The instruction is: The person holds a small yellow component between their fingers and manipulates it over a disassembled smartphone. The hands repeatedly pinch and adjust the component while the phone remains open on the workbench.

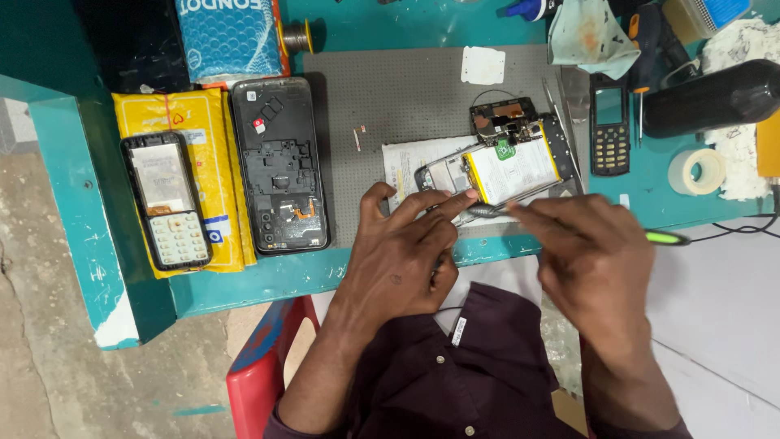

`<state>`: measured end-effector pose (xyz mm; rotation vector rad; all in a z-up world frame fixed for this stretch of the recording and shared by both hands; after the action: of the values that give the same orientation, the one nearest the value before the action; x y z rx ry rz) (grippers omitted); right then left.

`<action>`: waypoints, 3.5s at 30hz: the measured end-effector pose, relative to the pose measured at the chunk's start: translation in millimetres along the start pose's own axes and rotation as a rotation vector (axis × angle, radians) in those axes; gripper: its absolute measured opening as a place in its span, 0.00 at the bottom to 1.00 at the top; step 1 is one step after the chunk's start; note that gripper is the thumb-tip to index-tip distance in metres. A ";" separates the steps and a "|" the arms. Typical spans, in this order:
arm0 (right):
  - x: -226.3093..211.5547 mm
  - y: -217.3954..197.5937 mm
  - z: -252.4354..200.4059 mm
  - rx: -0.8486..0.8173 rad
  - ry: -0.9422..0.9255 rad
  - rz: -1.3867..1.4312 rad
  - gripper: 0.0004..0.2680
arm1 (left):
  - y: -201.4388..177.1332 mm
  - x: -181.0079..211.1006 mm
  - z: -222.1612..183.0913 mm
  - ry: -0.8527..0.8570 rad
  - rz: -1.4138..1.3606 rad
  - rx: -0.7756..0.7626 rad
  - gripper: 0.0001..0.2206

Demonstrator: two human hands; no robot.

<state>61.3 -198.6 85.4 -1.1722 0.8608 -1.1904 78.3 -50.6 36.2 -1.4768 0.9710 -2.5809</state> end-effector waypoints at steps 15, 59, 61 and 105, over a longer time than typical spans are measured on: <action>32.4 -20.1 -22.4 0.021 0.331 0.291 0.17 | -0.8 1.1 -2.1 0.035 -0.012 0.017 0.03; -4.7 -27.9 -3.6 -0.015 0.167 0.044 0.14 | 1.2 -0.4 -3.3 0.024 -0.010 0.006 0.03; -9.1 -21.4 -4.3 -0.024 0.131 0.001 0.16 | 1.9 -0.6 -3.4 0.020 -0.012 0.003 0.03; 63.9 -12.8 29.7 0.335 0.207 -0.002 0.15 | -8.5 5.2 -0.7 0.002 -0.003 0.057 0.03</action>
<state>99.6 -254.2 109.4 -0.7883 0.7753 -1.4131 77.2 -44.9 44.3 -1.4631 0.8889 -2.5899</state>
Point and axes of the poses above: each hand's wrist, its own z-axis towards the middle knuckle, its own y-axis out of the palm, x = y × z, the point moved 10 cm from there along z, towards the middle knuckle, and after that the axes turned 14 degrees about -z, right-handed, at the moved point
